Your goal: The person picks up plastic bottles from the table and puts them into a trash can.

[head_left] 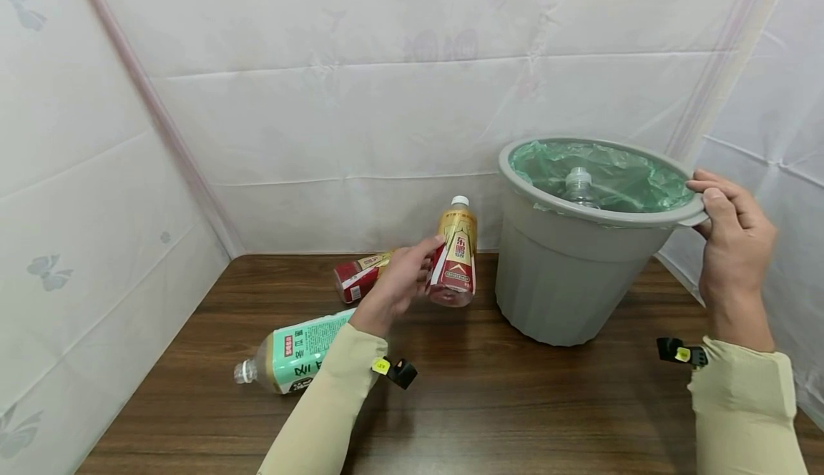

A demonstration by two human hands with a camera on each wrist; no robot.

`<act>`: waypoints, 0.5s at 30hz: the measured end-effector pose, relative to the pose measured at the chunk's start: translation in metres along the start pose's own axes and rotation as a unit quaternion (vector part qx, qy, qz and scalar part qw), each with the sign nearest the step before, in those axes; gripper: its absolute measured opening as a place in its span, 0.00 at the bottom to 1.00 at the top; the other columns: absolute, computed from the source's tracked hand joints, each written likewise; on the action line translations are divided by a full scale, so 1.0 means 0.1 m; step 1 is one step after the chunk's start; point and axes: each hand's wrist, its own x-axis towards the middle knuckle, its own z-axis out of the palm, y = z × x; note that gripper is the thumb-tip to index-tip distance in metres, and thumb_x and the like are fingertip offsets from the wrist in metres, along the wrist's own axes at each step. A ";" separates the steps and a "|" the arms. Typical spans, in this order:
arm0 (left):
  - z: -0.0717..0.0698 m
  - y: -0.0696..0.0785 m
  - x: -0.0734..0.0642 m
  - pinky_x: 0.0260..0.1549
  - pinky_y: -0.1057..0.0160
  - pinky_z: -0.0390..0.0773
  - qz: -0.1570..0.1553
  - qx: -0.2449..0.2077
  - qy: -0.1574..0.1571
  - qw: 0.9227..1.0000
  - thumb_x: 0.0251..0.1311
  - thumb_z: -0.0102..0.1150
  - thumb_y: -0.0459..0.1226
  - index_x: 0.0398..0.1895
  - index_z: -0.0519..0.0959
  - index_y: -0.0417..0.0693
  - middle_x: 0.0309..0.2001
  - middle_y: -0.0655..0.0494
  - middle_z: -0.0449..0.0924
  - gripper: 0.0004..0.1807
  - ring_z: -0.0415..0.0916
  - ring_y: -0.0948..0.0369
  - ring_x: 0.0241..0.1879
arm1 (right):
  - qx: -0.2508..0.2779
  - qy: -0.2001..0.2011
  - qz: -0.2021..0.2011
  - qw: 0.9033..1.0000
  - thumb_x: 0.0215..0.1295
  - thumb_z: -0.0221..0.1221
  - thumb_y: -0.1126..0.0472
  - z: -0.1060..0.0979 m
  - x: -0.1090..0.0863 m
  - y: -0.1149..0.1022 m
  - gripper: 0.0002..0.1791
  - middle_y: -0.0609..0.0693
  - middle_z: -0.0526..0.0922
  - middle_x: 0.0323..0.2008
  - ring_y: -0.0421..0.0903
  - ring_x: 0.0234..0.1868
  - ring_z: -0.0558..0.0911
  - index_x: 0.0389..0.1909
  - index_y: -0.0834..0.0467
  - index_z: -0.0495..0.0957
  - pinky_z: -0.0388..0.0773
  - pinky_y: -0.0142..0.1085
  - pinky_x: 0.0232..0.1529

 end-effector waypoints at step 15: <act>0.09 0.20 -0.13 0.26 0.66 0.85 0.013 -0.111 -0.002 0.994 0.76 0.59 0.52 0.54 0.77 0.32 0.40 0.48 0.83 0.27 0.86 0.60 0.31 | -0.005 0.003 0.008 1.000 0.74 0.64 0.69 0.00 -0.01 -0.01 0.13 0.60 0.86 0.56 0.49 0.57 0.82 0.48 0.77 0.85 0.84 0.26 0.42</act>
